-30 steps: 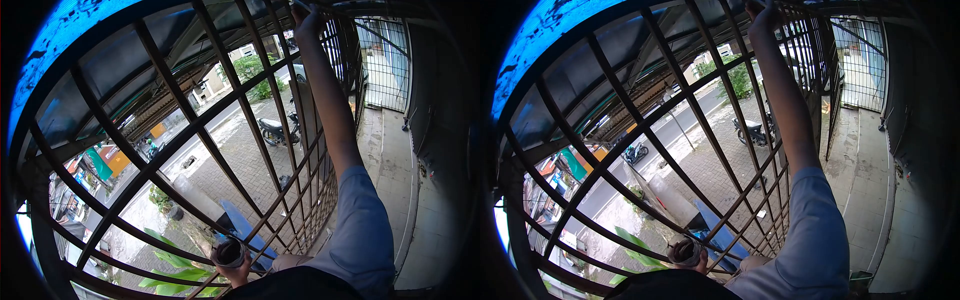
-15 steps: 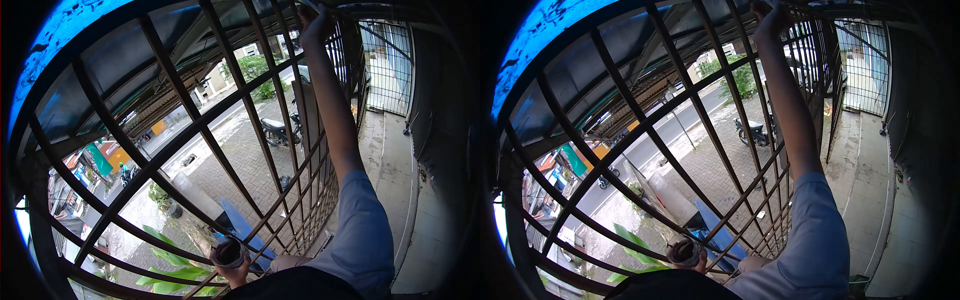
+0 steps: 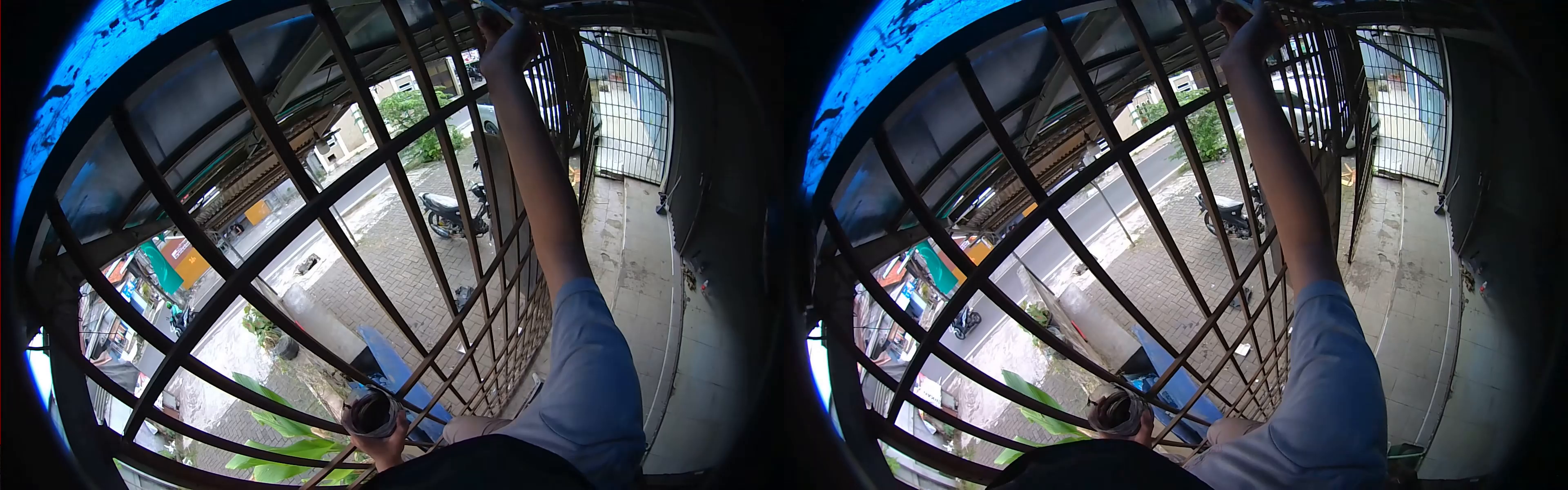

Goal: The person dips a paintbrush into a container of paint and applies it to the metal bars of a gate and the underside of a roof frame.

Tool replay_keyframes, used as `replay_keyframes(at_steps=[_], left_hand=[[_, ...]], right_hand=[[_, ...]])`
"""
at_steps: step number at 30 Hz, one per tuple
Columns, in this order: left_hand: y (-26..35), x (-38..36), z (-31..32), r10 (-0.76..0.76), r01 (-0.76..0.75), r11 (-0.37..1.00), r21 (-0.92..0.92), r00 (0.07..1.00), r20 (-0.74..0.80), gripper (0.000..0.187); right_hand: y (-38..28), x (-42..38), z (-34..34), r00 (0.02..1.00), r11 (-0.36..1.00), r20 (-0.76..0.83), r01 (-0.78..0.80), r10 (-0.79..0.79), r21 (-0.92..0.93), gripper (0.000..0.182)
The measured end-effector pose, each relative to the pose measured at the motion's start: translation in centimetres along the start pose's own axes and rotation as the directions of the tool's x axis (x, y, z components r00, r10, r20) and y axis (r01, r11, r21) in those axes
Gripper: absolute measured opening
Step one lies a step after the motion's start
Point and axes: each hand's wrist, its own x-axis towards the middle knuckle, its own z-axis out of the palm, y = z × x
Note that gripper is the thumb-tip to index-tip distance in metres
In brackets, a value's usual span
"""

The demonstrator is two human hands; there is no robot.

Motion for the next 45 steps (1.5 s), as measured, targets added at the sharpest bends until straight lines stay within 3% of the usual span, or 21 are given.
replay_keyframes(at_steps=[5, 7, 9, 11, 17, 19, 21, 24, 25, 27, 28, 31, 33, 35, 36, 38, 39, 41, 42, 44, 45], left_hand=[[0.5, 0.2, 0.2, -0.020, 0.020, 0.997, -0.073, 1.000, 0.005, 0.096], [-1.2, 0.0, -0.6, 0.019, -0.026, 0.994, 0.104, 0.997, 0.072, 0.099], [-1.3, -0.2, -0.4, 0.005, -0.009, 0.998, 0.065, 0.999, 0.050, 0.099], [-1.4, -0.2, -0.4, -0.003, 0.003, 1.000, 0.024, 1.000, 0.029, 0.098], [0.0, 0.0, -0.2, 0.028, -0.028, 0.998, 0.051, 1.000, -0.005, 0.098], [-0.3, -0.2, -1.0, -0.032, 0.007, 0.990, 0.139, 0.983, 0.181, 0.095], [-0.7, -0.1, -1.3, -0.003, -0.026, 0.987, 0.158, 0.983, 0.185, 0.096], [-1.5, -0.1, -0.3, 0.045, -0.056, 0.989, 0.133, 0.996, 0.083, 0.097], [-1.5, -0.3, 0.0, 0.061, -0.058, 0.994, 0.096, 0.998, -0.027, 0.100], [-1.0, -0.2, 0.2, 0.083, -0.079, 0.993, 0.092, 0.996, -0.033, 0.099], [-0.8, -0.1, 0.2, 0.112, -0.107, 0.991, 0.086, 0.993, -0.047, 0.098], [-1.9, -0.4, 0.1, 0.084, -0.081, 0.994, 0.075, 0.996, -0.030, 0.096], [-1.5, -0.2, 0.0, 0.115, -0.113, 0.984, 0.136, 0.993, -0.005, 0.095], [-0.6, -0.2, 0.2, 0.096, -0.094, 0.990, 0.101, 0.995, -0.011, 0.094], [-0.8, -0.2, 0.3, 0.093, -0.092, 0.991, 0.099, 0.996, -0.013, 0.094], [-1.1, -0.4, 0.4, 0.055, -0.054, 0.998, 0.032, 0.998, -0.027, 0.094], [-0.6, -0.3, 0.4, 0.052, -0.051, 0.998, 0.032, 0.998, -0.030, 0.094], [0.5, -0.1, 0.2, 0.031, -0.031, 0.997, 0.066, 1.000, -0.002, 0.093], [0.6, -0.1, 0.3, 0.030, -0.030, 0.997, 0.067, 1.000, -0.002, 0.093], [0.2, 0.1, 0.6, 0.090, -0.090, 0.996, 0.027, 0.996, -0.022, 0.091], [0.0, 0.1, 0.7, 0.089, -0.089, 0.996, 0.026, 0.996, -0.020, 0.091]], right_hand=[[0.8, 1.9, 0.6, 0.994, 0.996, 0.069, -0.081, 0.082, -0.025, 0.033], [1.7, 4.1, 0.1, 0.993, 0.989, 0.054, -0.110, 0.105, 0.098, 0.033], [0.5, 3.0, -0.5, 0.980, 0.974, 0.092, -0.187, 0.176, 0.130, 0.029], [-0.2, 2.0, -1.0, 0.929, 0.980, 0.329, -0.193, 0.171, 0.036, 0.027], [-1.8, -0.1, 1.5, 0.955, 0.997, 0.296, 0.047, -0.026, -0.063, 0.025], [-2.7, -1.8, 0.9, 0.911, 0.941, 0.312, 0.317, -0.269, -0.115, 0.026], [-3.9, -2.6, -0.4, 0.884, 0.895, 0.377, 0.380, -0.277, -0.233, 0.024], [-4.2, -1.7, -1.5, 0.532, 0.562, 0.750, 0.785, -0.393, -0.263, 0.024], [-4.1, -1.3, -1.3, 0.531, 0.557, 0.754, 0.786, -0.387, -0.268, 0.024], [-4.8, -1.1, -0.6, 0.461, 0.559, 0.877, 0.766, -0.135, -0.317, 0.031], [-5.3, -0.8, 0.0, 0.430, 0.419, 0.899, 0.833, -0.079, -0.362, 0.035], [-7.2, -1.8, -0.3, 0.334, 0.275, 0.934, 0.916, -0.127, -0.290, 0.037], [-7.0, -1.9, 0.2, 0.381, 0.387, 0.923, 0.860, -0.055, -0.332, 0.037], [-7.8, -1.5, 1.4, 0.059, 0.084, 0.997, 0.995, -0.039, -0.055, 0.040], [-7.4, -1.3, 1.3, 0.056, 0.085, 0.998, 0.995, -0.038, -0.053, 0.040], [-6.0, -0.9, 0.4, 0.399, 0.321, 0.917, 0.867, 0.015, -0.382, 0.042], [-5.5, -0.5, -0.6, 0.398, 0.323, 0.917, 0.866, 0.018, -0.381, 0.042], [-5.1, 0.0, -2.4, 0.467, 0.094, 0.880, 0.876, 0.082, -0.473, 0.044], [-4.5, 0.4, -2.4, 0.467, 0.094, 0.880, 0.876, 0.083, -0.474, 0.044], [-3.3, 1.2, -2.1, 0.237, 0.012, 0.968, 0.971, -0.079, -0.237, 0.045], [-4.0, 0.2, -1.0, 0.238, 0.010, 0.968, 0.971, -0.078, -0.238, 0.045]])
